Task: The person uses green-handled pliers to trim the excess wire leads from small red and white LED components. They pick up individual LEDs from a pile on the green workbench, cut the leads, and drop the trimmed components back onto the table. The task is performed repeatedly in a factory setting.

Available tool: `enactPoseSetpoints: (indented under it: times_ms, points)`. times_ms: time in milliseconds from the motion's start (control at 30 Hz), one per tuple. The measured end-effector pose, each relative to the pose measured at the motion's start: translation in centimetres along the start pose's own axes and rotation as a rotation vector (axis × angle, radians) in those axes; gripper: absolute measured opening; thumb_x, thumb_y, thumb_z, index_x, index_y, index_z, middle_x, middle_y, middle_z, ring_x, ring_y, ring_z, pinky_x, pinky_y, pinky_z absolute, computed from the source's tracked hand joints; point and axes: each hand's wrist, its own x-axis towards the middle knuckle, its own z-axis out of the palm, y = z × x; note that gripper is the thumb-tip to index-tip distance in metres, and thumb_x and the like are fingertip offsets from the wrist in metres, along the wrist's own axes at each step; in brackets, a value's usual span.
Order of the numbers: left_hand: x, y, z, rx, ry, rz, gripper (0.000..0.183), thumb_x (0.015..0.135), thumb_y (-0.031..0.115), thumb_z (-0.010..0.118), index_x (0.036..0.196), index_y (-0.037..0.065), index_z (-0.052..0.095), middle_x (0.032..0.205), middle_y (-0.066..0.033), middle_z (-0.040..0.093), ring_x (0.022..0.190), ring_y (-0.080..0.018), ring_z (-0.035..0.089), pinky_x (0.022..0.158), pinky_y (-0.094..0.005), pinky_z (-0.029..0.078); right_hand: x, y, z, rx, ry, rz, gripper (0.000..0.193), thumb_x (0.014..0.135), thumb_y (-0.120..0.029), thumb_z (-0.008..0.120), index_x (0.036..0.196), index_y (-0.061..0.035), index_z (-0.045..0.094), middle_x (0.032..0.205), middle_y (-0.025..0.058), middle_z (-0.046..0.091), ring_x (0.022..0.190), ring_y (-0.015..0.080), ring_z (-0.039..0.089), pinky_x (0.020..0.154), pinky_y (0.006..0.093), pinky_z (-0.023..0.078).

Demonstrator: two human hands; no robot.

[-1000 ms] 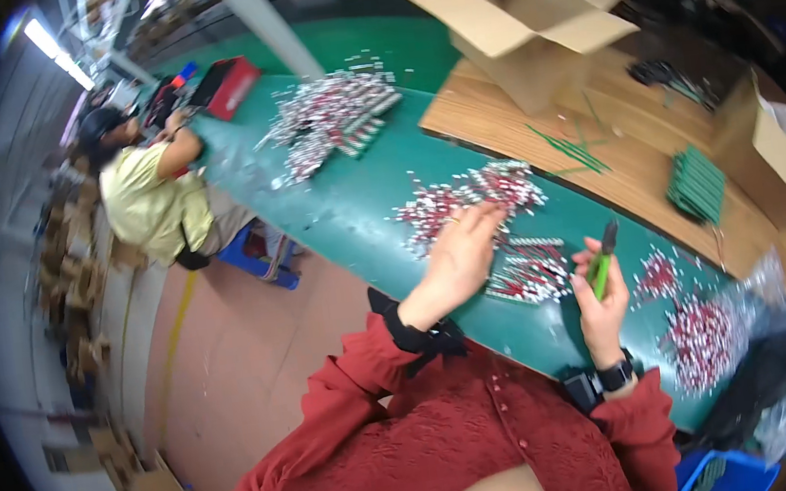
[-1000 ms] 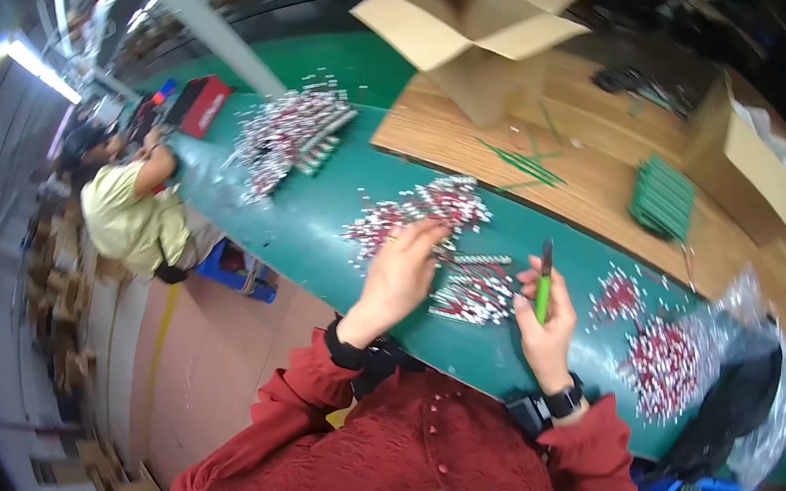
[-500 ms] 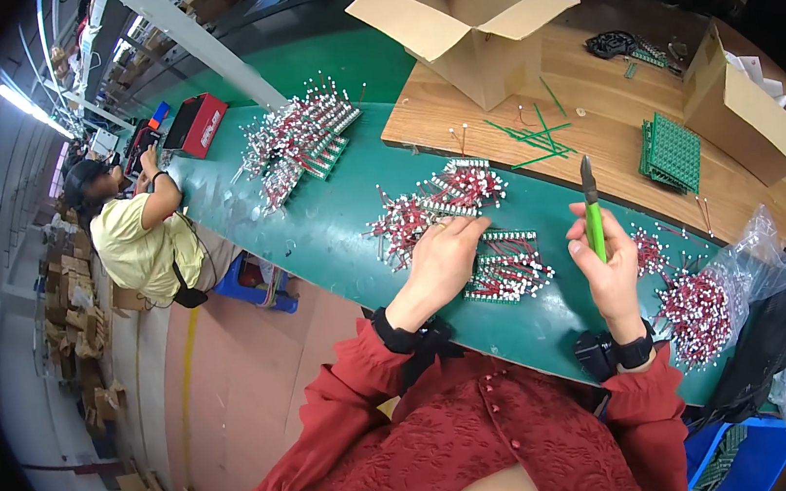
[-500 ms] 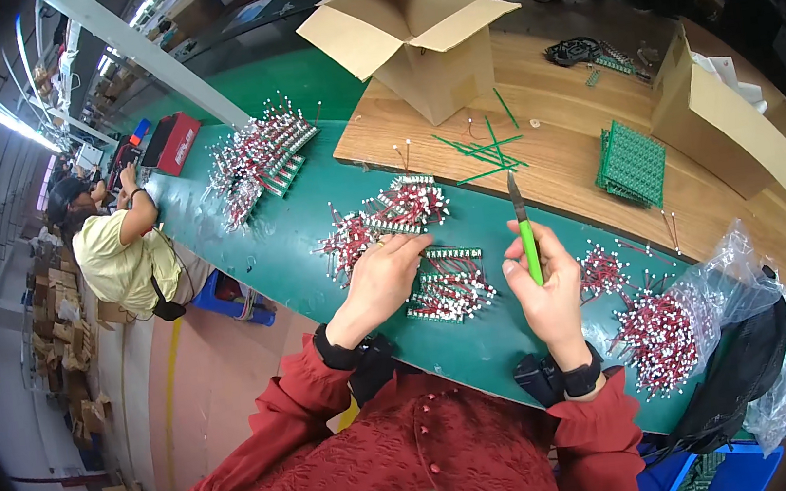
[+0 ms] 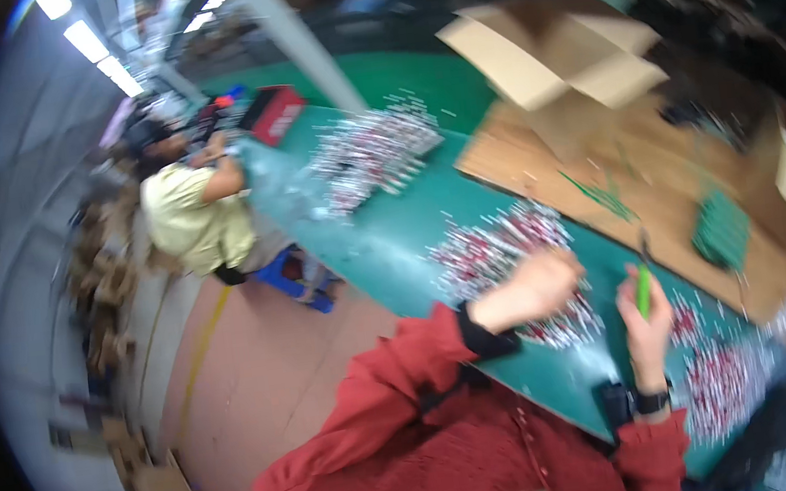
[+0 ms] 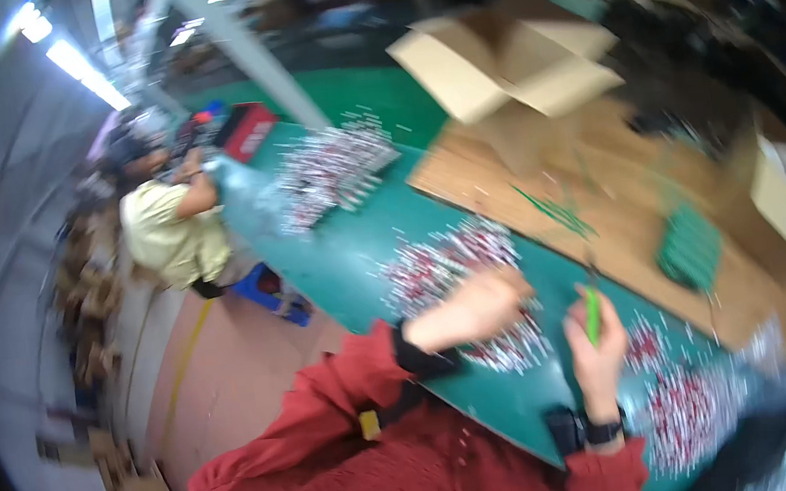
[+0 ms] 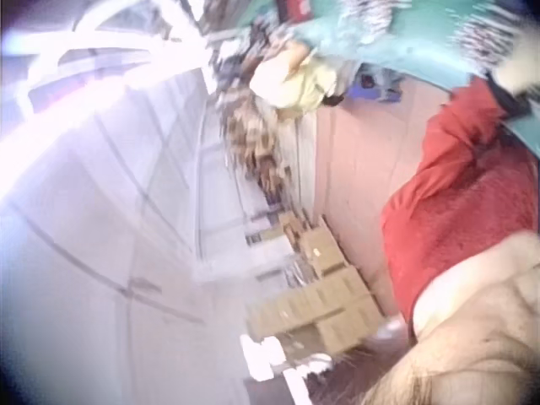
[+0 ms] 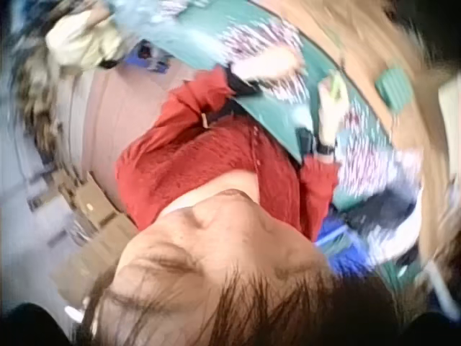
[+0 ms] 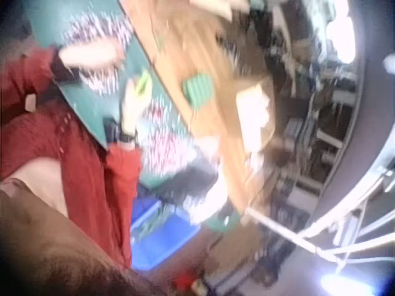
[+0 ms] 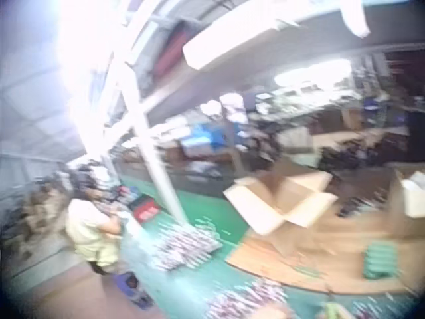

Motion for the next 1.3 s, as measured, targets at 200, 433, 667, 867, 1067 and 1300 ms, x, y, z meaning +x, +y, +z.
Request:
enactPoseSetpoints:
  times_ms: [200,433,667,867,1067,1300]
  points:
    - [0.0,0.9,-1.5,-0.214,0.086,-0.029,0.029,0.063,0.005,0.069,0.087,0.003,0.051,0.083,-0.0106,0.053,0.087,-0.0311,0.054,0.072,-0.0422,0.047,-0.3,0.6,0.1,0.043,-0.012,-0.01,0.04,0.08,-0.005,0.059,0.119,0.0015,0.053,0.088,0.0002,0.052,0.078,0.0076,0.047,0.07,0.0198,0.039]
    - [-1.2,1.8,-5.4,-0.947,0.238,-0.325,0.039,0.075,0.004,0.072,0.108,0.007,0.053,0.086,-0.0034,0.057,0.075,-0.0096,0.056,0.06,-0.0258,0.047,-0.4,-0.3,0.2,0.025,0.005,-0.025,0.04,0.078,-0.006,0.059,0.117,0.0015,0.054,0.087,0.0003,0.05,0.078,0.0078,0.046,0.073,0.0201,0.038]
    - [-3.7,-0.4,-4.6,-1.635,0.494,-0.474,0.014,0.081,-0.001,0.068,0.091,0.002,0.06,0.096,-0.0062,0.063,0.085,-0.0147,0.064,0.074,-0.0295,0.054,-1.4,-2.3,0.7,0.15,-0.137,0.098,0.058,0.064,-0.007,0.058,0.122,-0.0007,0.051,0.089,0.0002,0.044,0.078,0.0088,0.042,0.067,0.0212,0.038]
    - [-4.4,-0.3,-3.0,-1.874,0.556,-0.398,0.031,0.082,-0.003,0.065,0.109,0.007,0.054,0.101,-0.0061,0.063,0.089,-0.0208,0.065,0.079,-0.033,0.054,-1.8,-1.2,0.6,-0.15,-0.299,-0.025,0.058,0.065,-0.005,0.066,0.121,0.0049,0.052,0.106,0.0102,0.056,0.094,0.0198,0.054,0.083,0.0296,0.044]
    - [-4.2,0.8,-2.5,-1.563,0.643,-0.513,0.013,0.081,0.0,0.068,0.094,-0.001,0.069,0.089,-0.0072,0.065,0.069,-0.0121,0.059,0.059,-0.0245,0.05,-1.8,-2.3,1.4,-0.171,-0.243,-0.134,0.054,0.067,-0.003,0.068,0.12,0.0006,0.055,0.088,0.0053,0.054,0.073,0.0107,0.051,0.058,0.0226,0.041]
    - [-3.8,0.5,-2.5,-1.096,0.613,-0.293,0.012,0.08,-0.006,0.064,0.091,-0.003,0.068,0.103,-0.0174,0.064,0.091,-0.0207,0.063,0.073,-0.0304,0.058,-1.8,-3.4,1.2,-0.34,-0.265,-0.104,0.059,0.063,-0.006,0.068,0.121,-0.0056,0.058,0.077,0.0033,0.051,0.055,0.0121,0.041,0.051,0.0259,0.037]
